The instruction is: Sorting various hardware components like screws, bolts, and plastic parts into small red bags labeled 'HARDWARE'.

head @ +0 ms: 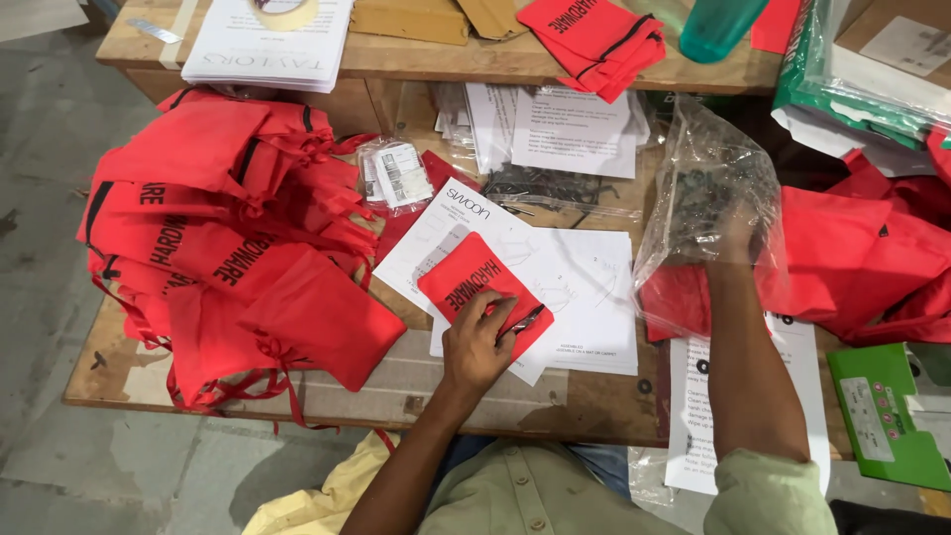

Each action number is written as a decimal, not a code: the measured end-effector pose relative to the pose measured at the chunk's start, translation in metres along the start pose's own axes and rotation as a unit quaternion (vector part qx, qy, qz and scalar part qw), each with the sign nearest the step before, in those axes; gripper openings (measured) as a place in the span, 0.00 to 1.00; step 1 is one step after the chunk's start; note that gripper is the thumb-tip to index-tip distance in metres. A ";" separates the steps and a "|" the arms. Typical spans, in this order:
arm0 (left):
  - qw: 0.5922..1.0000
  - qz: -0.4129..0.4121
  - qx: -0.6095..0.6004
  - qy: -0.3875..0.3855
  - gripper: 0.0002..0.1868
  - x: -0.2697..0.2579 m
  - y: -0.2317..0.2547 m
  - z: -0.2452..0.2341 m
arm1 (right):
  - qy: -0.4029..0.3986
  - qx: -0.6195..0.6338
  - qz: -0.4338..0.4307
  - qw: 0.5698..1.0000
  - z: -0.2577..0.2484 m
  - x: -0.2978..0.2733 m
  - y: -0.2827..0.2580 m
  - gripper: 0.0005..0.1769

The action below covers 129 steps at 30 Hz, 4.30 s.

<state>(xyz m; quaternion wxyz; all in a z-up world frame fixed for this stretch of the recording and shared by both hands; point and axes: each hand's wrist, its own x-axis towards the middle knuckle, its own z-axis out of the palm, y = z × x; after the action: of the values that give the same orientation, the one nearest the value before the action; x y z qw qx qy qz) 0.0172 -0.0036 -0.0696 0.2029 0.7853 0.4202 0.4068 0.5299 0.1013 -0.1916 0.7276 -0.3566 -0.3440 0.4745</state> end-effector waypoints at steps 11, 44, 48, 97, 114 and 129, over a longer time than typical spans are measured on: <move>1.000 -0.016 -0.006 -0.015 0.25 0.002 0.004 -0.005 | 0.117 0.266 0.182 0.939 0.049 -0.030 -0.009 0.18; 0.272 -0.284 -0.919 -0.008 0.34 0.006 0.082 0.020 | 0.117 0.308 0.134 0.935 0.318 -0.220 -0.069 0.18; 0.259 -0.274 -0.926 -0.021 0.34 0.005 0.082 0.019 | 0.096 0.313 0.141 0.934 0.312 -0.223 -0.066 0.18; 0.292 -0.290 -0.910 -0.054 0.32 -0.003 0.078 0.029 | 0.057 -0.405 0.138 0.902 0.246 -0.209 -0.137 0.14; 0.841 -0.087 -0.535 0.010 0.22 0.009 0.106 0.033 | 0.176 0.185 0.264 0.930 0.330 -0.252 -0.043 0.26; 0.454 -0.185 -0.864 0.114 0.22 0.014 0.056 0.000 | 0.095 0.313 0.250 0.911 0.345 -0.246 -0.044 0.29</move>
<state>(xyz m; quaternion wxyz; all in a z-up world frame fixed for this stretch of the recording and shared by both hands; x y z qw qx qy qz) 0.0497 -0.0237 -0.0261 0.7982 0.0575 0.0079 0.5996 0.1829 -0.0759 -0.0182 0.6888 -0.2285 -0.0066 0.6880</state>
